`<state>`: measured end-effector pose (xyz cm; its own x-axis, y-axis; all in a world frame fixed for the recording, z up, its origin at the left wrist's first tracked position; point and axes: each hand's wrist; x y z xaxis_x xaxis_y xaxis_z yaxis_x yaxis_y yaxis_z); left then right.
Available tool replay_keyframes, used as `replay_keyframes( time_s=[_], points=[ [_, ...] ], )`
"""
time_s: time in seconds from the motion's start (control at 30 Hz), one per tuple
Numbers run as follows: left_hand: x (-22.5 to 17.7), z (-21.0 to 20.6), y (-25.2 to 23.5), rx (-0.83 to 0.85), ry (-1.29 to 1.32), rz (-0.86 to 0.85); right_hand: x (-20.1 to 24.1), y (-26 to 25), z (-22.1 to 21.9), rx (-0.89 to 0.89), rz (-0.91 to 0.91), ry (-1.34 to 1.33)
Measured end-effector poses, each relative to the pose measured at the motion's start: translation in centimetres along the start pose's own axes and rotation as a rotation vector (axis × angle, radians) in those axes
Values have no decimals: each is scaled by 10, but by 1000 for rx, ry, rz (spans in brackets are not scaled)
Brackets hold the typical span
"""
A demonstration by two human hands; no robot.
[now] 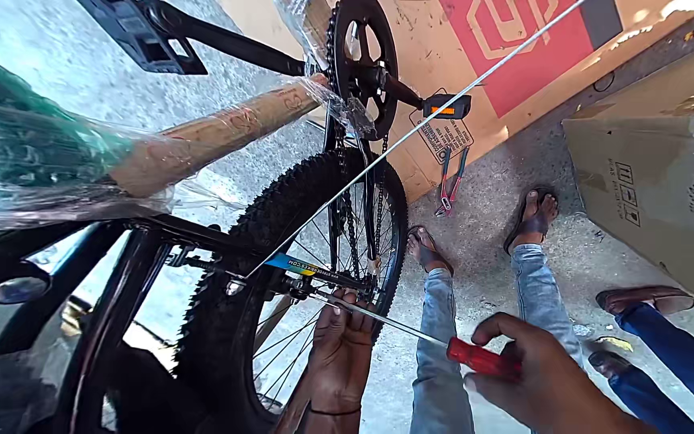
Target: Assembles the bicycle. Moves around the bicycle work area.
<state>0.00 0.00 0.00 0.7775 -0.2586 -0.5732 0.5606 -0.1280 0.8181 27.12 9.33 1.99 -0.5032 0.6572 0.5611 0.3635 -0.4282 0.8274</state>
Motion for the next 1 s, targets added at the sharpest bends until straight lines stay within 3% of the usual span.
replay_keyframes(
  time_s=[0.07,0.1,0.13,0.17,0.23,0.27,0.3,0.37,0.43,0.47,0.5,0.53,0.63,0.67,0.7,0.73,0.8,0.87,0.9,0.93,0.97,1.0],
  points=[
    [6,-3,-4,16,45,-17,-7,2,-4,-257,429,353],
    [9,-4,-5,9,60,-20,-5,1,-3,-296,493,420],
    [11,-5,-4,-8,70,-19,0,-1,-1,-256,417,398],
    [13,-5,-4,-21,73,-14,7,-6,3,-117,194,271],
    [12,-7,-2,-37,67,10,14,-25,16,288,-432,-204],
    [10,-9,-2,-37,57,20,12,-30,19,389,-588,-344],
    [9,-11,-3,-35,51,23,10,-29,19,409,-558,-349],
    [6,-9,-4,-53,26,2,4,-17,11,211,-29,41],
    [7,-7,-5,-51,-8,-22,-12,-9,1,-131,562,431],
    [9,-8,-7,-51,-7,-28,-17,-12,1,-225,682,487],
    [10,-11,-9,-62,5,-29,-19,-15,1,-242,660,459],
    [11,-14,-9,-75,18,-24,-17,-16,2,-179,502,355],
    [9,-15,-6,-110,8,-8,8,-31,16,329,-473,-336],
    [7,-13,-3,-124,-40,-2,9,-33,18,432,-659,-470],
    [4,-12,0,-138,-109,-5,9,-32,18,466,-689,-521],
    [2,-10,1,-142,-180,-29,8,-30,18,448,-577,-480],
    [-2,-2,12,-116,-369,-150,0,-19,11,230,-89,-133],
    [-5,7,21,-63,-655,-431,-17,-16,1,-95,504,327],
    [-7,11,26,-33,-831,-624,-22,-16,-1,-174,698,461],
    [-11,13,31,-17,-1021,-824,-23,-17,-2,-177,783,513],
    [-17,14,33,-6,-1173,-994,-21,-19,-2,-102,743,469],
    [-24,15,35,-1,-1276,-1124,-17,-22,1,45,564,321]
  ],
)
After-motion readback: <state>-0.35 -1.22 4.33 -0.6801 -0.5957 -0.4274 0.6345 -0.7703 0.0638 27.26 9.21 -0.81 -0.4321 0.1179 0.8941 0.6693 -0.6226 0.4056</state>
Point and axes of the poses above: each hand's wrist, its own y-axis away from the middle knuckle, its own z-axis out of the back of the hand, x = y × z, and after that the axes turned 12 degrees about -x, right-handed
